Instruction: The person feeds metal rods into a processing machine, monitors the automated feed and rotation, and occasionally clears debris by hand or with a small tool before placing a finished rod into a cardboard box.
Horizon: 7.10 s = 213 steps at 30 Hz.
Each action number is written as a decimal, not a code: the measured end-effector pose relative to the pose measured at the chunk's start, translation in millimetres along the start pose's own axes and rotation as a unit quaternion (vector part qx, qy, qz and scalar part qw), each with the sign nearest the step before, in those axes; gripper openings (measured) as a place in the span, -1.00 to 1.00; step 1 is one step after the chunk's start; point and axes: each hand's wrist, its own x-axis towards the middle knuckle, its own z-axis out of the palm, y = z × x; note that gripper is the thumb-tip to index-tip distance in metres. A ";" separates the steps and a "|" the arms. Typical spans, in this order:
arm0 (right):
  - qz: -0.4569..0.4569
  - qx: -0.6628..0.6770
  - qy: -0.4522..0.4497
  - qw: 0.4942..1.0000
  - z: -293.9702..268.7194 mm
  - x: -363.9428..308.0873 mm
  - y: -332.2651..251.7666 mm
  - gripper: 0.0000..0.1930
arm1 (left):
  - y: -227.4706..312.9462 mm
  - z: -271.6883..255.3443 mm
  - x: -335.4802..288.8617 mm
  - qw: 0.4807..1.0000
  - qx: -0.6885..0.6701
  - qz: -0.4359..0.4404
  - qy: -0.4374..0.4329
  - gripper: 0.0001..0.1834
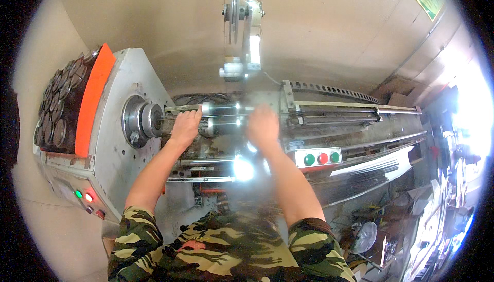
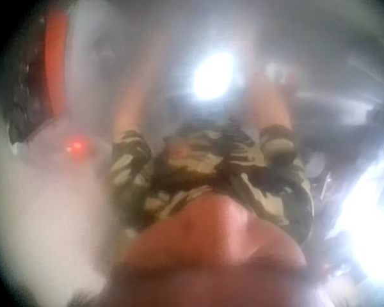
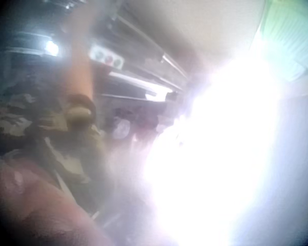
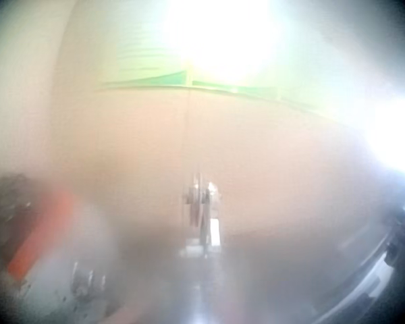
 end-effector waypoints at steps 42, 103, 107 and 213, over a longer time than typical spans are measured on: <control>-0.020 0.010 0.100 0.995 28.1 8.5 84.6 -0.55 | 50.3 6.6 39.0 0.993 -0.070 -0.013 -0.098 -0.37; -0.007 -0.001 0.097 0.995 13.2 9.0 192.4 -0.57 | -0.7 -11.0 15.4 0.992 -0.077 0.011 -0.102 -0.79; -0.018 0.009 0.109 0.994 10.9 9.9 208.3 -0.56 | 8.2 -14.0 20.1 0.987 -0.040 0.020 -0.151 -0.53; -0.009 0.073 0.228 0.971 22.7 3.3 284.3 -0.60 | 135.0 39.0 104.2 0.971 -0.038 0.048 -0.232 -0.63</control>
